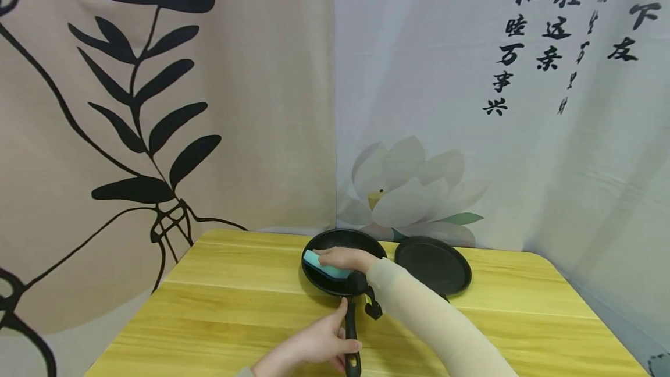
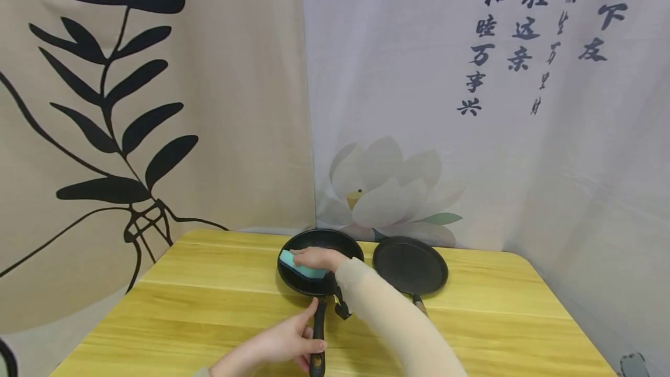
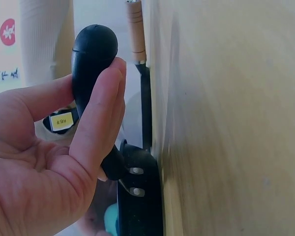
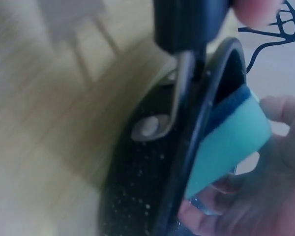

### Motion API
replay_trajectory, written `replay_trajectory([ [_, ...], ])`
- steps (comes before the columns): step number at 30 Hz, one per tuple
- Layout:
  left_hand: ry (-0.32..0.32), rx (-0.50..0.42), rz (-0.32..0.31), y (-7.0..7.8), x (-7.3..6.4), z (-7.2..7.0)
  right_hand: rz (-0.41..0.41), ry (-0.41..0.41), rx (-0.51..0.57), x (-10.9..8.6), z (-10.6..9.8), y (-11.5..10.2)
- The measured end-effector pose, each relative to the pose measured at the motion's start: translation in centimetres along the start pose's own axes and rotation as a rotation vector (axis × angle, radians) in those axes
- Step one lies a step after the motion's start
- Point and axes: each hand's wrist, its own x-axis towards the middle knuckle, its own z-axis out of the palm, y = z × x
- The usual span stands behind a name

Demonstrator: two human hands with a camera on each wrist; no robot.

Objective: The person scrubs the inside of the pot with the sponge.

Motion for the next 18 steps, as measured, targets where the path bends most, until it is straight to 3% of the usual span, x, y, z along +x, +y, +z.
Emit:
replay_trajectory([
  [4, -0.006, -0.004, 0.000, 0.0, 0.0, -0.1, 0.027, -0.034, -0.030, 0.0, -0.2, -0.1],
  [11, 0.001, -0.001, -0.003, 0.0, -0.1, -0.1, 0.029, 0.017, -0.360, 0.6, 0.2, 0.0],
  [18, 0.013, 0.003, -0.004, 0.0, -0.2, 0.0, 0.074, 0.099, -0.449, 0.9, 0.7, 0.5],
])
